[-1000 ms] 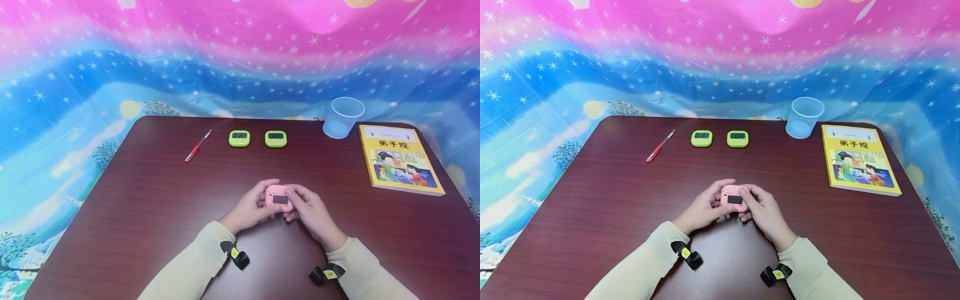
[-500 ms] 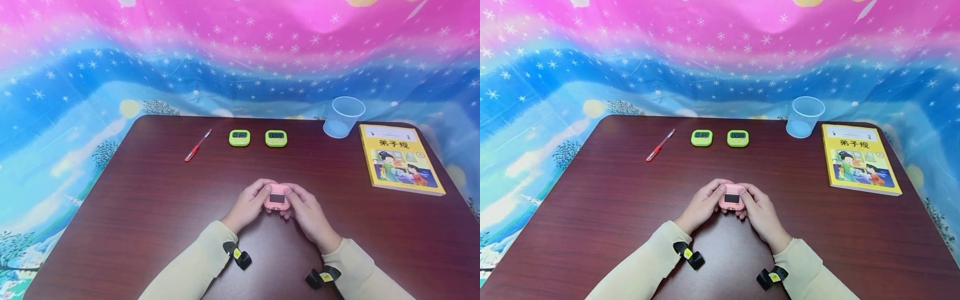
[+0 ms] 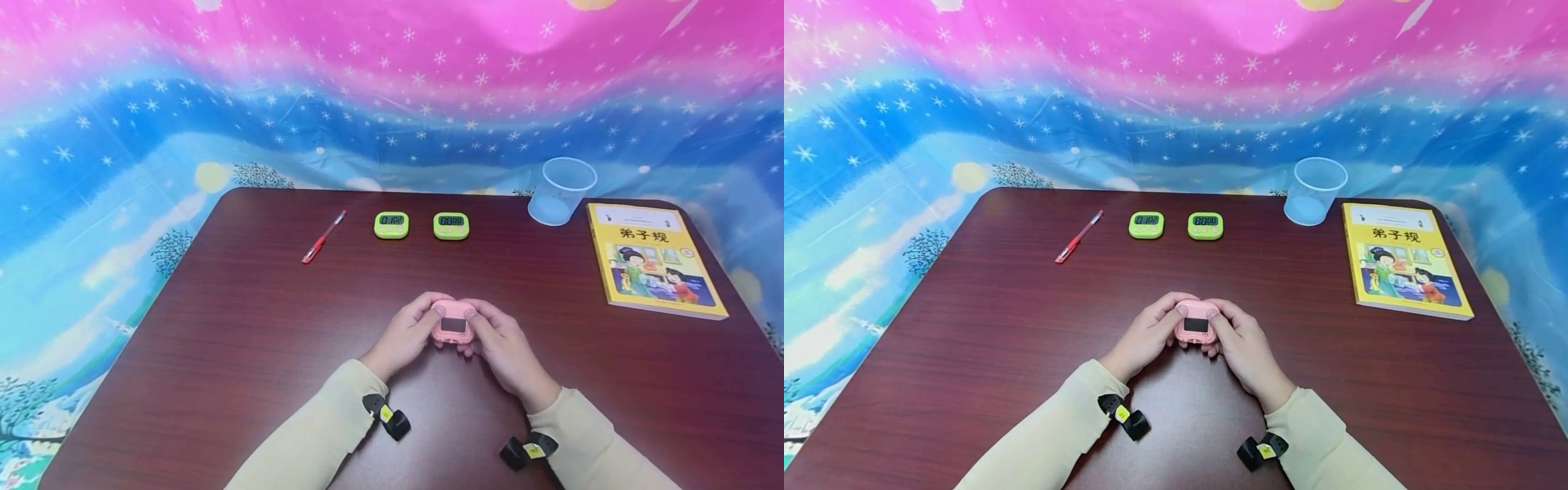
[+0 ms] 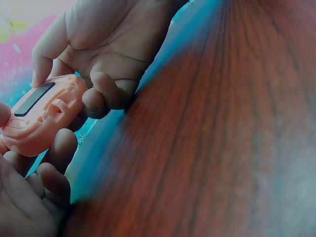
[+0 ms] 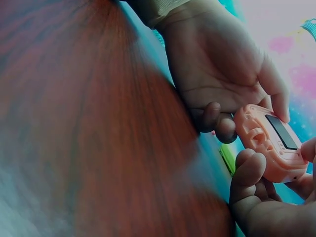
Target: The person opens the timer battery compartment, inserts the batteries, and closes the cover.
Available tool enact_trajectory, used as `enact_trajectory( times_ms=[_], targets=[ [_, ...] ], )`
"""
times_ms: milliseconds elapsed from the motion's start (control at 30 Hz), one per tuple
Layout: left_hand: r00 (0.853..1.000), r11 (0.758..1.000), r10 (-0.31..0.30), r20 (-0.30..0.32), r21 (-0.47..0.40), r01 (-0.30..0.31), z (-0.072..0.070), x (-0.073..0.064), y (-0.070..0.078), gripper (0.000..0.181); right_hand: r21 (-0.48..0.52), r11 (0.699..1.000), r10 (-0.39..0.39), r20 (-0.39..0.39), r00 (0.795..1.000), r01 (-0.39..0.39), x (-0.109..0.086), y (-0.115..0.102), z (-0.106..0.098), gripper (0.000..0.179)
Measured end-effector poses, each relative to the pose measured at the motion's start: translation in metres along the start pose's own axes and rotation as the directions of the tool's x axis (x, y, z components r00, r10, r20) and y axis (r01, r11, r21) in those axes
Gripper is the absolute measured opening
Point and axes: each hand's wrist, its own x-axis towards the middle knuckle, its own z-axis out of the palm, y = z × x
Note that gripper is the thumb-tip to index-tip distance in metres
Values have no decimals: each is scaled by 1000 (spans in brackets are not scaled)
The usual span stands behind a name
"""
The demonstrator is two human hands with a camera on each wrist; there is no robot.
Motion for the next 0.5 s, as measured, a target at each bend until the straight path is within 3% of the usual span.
enact_trajectory(
  times_ms=[167, 333, 500],
  targets=[
    [1000, 1000, -7, 4, 28, 6, -1, -1, -1, 29, 11, 1000, -18, 2, 1000, 18, 0, 3, -3, 33],
    [1000, 998, 2, 12, 66, -3, -4, 0, -1, 31, -39, 997, -74, -21, 997, 73, 1, 4, -7, 31],
    [996, 998, -69, 62, -10, 69, -13, 3, 0, 36, -38, 993, -111, -11, 994, 111, 1, -1, -8, 29]
  ],
)
